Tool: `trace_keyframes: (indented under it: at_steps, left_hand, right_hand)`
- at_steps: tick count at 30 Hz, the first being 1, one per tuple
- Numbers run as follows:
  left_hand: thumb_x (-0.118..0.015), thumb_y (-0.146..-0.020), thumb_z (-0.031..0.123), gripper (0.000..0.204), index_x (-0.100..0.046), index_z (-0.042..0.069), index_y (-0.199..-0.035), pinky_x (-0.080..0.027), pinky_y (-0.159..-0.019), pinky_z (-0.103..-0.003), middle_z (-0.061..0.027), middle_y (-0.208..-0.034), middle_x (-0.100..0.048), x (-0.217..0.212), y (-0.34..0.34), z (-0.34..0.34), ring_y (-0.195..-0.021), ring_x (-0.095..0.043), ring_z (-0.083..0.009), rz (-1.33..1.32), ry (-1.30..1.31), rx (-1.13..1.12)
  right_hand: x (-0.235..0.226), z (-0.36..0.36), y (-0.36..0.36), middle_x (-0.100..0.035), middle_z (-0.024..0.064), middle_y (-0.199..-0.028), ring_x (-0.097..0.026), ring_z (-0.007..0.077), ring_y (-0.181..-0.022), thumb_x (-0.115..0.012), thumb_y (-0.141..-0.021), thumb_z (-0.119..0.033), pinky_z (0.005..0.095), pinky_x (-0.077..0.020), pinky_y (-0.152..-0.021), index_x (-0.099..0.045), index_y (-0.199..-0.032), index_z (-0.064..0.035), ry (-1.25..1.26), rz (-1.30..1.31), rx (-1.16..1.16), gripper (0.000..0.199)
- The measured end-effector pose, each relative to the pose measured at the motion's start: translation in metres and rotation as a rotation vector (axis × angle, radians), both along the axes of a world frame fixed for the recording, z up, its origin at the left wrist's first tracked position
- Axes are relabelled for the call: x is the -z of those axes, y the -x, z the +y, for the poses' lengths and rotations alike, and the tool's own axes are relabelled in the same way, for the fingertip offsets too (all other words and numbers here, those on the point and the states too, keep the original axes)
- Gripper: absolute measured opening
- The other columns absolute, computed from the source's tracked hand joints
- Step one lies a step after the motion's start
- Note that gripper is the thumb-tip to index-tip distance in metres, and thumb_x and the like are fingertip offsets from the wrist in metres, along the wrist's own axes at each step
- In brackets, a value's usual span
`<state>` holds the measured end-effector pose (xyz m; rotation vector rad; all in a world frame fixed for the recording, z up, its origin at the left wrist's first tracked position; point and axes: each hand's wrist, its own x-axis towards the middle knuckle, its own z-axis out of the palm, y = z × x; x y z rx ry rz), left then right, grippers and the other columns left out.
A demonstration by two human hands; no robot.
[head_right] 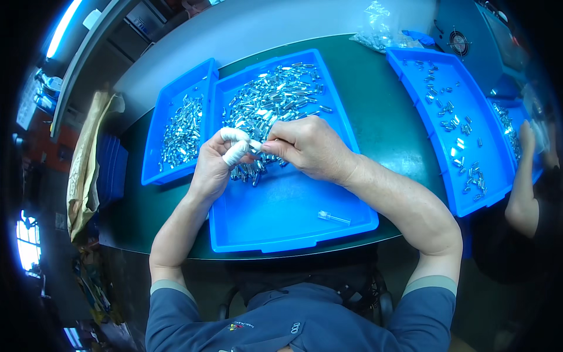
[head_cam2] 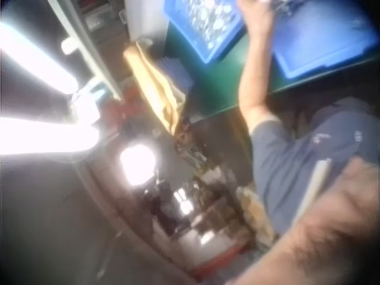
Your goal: The person assembles white plastic components onto metal valve fittings by hand at a manual workstation.
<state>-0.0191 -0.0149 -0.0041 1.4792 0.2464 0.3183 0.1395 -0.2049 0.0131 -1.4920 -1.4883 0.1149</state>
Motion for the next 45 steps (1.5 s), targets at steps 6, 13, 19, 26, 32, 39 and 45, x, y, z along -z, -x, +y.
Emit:
trace_keyframes:
  at_steps: [6, 13, 19, 26, 32, 39, 45]
  left_hand:
    - [-0.070, -0.099, 0.012, 0.021, -0.066, 0.001, -0.117, -0.059, -0.081, -0.029, -0.0115, -0.106, -0.075, -0.008, 0.003, -0.007, -0.095, -0.074, -0.0194, 0.023, -0.021, 0.012]
    - [-0.069, -0.100, 0.011, 0.024, -0.067, 0.000, -0.121, -0.060, -0.079, -0.029, -0.0138, -0.107, -0.076, -0.008, 0.004, -0.015, -0.094, -0.075, -0.0184, -0.004, -0.100, 0.089]
    - [-0.066, -0.100, 0.005, 0.021, -0.067, -0.001, -0.120, -0.059, -0.077, -0.027, -0.0134, -0.107, -0.076, -0.013, 0.002, -0.019, -0.096, -0.074, -0.0161, -0.025, -0.211, 0.055]
    - [-0.071, -0.097, 0.005, 0.021, -0.068, -0.002, -0.117, -0.057, -0.081, -0.027, -0.0100, -0.104, -0.076, -0.009, 0.007, -0.020, -0.097, -0.072, -0.0139, -0.002, -0.301, 0.017]
    - [-0.070, -0.097, 0.003, 0.019, -0.068, -0.002, -0.115, -0.058, -0.087, -0.030, -0.0106, -0.104, -0.076, -0.014, 0.012, -0.019, -0.099, -0.073, -0.0164, 0.007, -0.593, -0.027]
    - [-0.076, -0.090, 0.004, 0.022, -0.071, 0.002, -0.112, -0.054, -0.089, -0.034, -0.0109, -0.110, -0.074, -0.043, 0.039, 0.054, -0.101, -0.070, -0.0211, -0.144, -1.326, -0.606]
    - [-0.083, -0.081, 0.011, 0.033, -0.072, 0.007, -0.112, -0.054, -0.086, -0.040, -0.0117, -0.105, -0.069, -0.040, 0.036, -0.008, -0.101, -0.066, -0.0319, -0.079, -1.431, 0.015]
  right_hand:
    - [-0.001, 0.002, 0.002, -0.065, 0.0139, -0.070, -0.065, 0.0264, -0.060, -0.073, -0.094, -0.019, 0.0366, -0.0481, -0.055, -0.071, -0.087, -0.0033, -0.057, 0.103, 0.042, 0.017]
    - [0.001, 0.003, 0.001, -0.065, 0.0140, -0.070, -0.064, 0.0258, -0.060, -0.073, -0.094, -0.018, 0.0361, -0.0477, -0.055, -0.071, -0.087, -0.0028, -0.051, 0.120, 0.030, 0.017]
    - [-0.003, 0.003, -0.001, -0.064, 0.0049, -0.062, -0.060, 0.0115, -0.054, -0.067, -0.099, -0.014, 0.0280, -0.0461, -0.050, -0.071, -0.088, -0.0007, 0.032, 0.171, 0.008, 0.017]
    - [-0.006, 0.002, -0.001, -0.065, 0.0085, -0.063, -0.064, 0.0170, -0.057, -0.068, -0.099, -0.022, 0.0330, -0.0492, -0.055, -0.070, -0.085, -0.0029, 0.136, 0.234, 0.003, 0.024]
    - [-0.003, 0.001, -0.007, -0.065, 0.0043, -0.063, -0.063, 0.0109, -0.058, -0.065, -0.102, -0.026, 0.0308, -0.0492, -0.055, -0.070, -0.084, -0.0029, 0.203, 0.391, -0.039, 0.030]
    - [-0.004, 0.003, -0.007, -0.065, 0.0042, -0.063, -0.062, 0.0106, -0.058, -0.064, -0.103, -0.028, 0.0308, -0.0487, -0.057, -0.070, -0.084, -0.0027, 0.139, 0.422, -0.004, 0.033]
    - [0.001, 0.000, -0.011, -0.062, 0.0007, -0.063, -0.055, 0.0061, -0.054, -0.064, -0.103, -0.024, 0.0243, -0.0440, -0.050, -0.070, -0.088, -0.0019, 0.116, 0.364, 0.031, 0.027]
